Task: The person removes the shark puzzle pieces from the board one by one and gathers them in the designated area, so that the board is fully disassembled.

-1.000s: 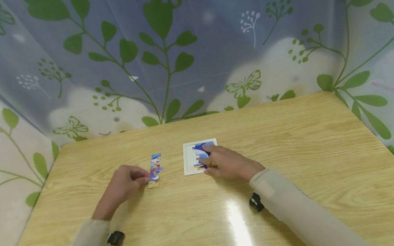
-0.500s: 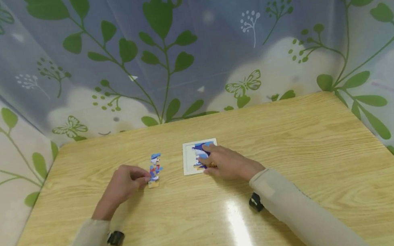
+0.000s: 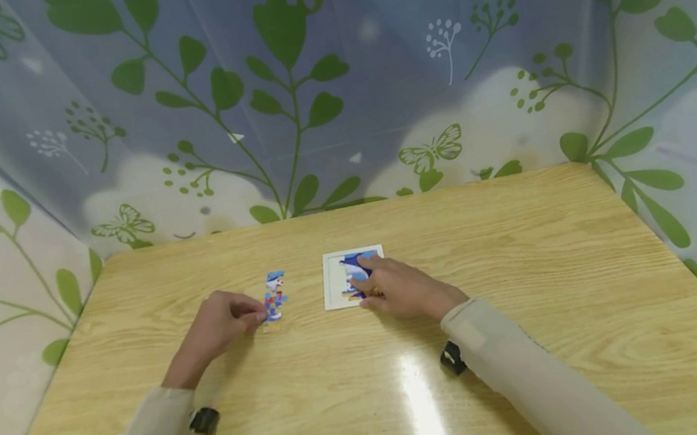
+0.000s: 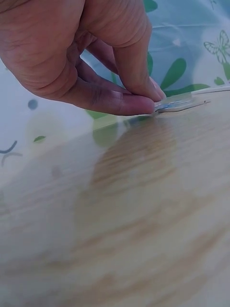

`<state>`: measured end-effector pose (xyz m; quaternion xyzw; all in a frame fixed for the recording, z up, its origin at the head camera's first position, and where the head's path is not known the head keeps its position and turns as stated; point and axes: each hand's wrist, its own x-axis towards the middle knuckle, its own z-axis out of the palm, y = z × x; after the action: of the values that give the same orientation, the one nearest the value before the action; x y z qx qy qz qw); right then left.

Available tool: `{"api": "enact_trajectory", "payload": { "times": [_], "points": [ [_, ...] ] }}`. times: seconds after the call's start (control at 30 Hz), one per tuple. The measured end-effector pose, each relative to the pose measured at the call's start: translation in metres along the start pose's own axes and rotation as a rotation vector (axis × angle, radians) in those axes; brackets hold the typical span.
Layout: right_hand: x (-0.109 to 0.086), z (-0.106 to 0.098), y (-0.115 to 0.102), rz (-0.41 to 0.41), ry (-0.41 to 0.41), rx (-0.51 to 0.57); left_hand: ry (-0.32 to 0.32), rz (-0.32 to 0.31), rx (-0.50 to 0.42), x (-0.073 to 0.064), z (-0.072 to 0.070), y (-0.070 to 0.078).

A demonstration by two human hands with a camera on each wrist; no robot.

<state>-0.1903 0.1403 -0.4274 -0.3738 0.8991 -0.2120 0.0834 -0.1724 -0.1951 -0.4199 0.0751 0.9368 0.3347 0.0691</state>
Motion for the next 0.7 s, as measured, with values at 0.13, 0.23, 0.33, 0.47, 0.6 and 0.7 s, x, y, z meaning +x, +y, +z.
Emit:
{"api": "enact_trajectory", "payload": {
  "times": [0.13,0.23,0.33,0.47,0.6,0.7],
  "points": [
    [0.001,0.001,0.001,0.006,-0.001,0.003,0.008,0.022,-0.005,0.004,0.001,0.003],
    [0.001,0.002,0.000,0.009,-0.004,0.001,0.012,0.060,-0.022,0.008,0.003,0.008],
    [0.000,0.001,0.000,-0.001,0.000,-0.014,0.002,0.084,-0.045,0.014,0.004,0.016],
    [-0.001,-0.001,-0.002,-0.011,0.005,-0.033,-0.018,0.095,-0.056,0.024,0.008,0.028],
    [-0.003,-0.002,-0.003,-0.008,0.017,-0.027,-0.035,0.111,-0.035,0.036,0.015,0.041],
    [-0.005,-0.001,-0.003,0.000,0.033,-0.014,-0.040,0.130,-0.013,0.044,0.022,0.049]
  ]
}}
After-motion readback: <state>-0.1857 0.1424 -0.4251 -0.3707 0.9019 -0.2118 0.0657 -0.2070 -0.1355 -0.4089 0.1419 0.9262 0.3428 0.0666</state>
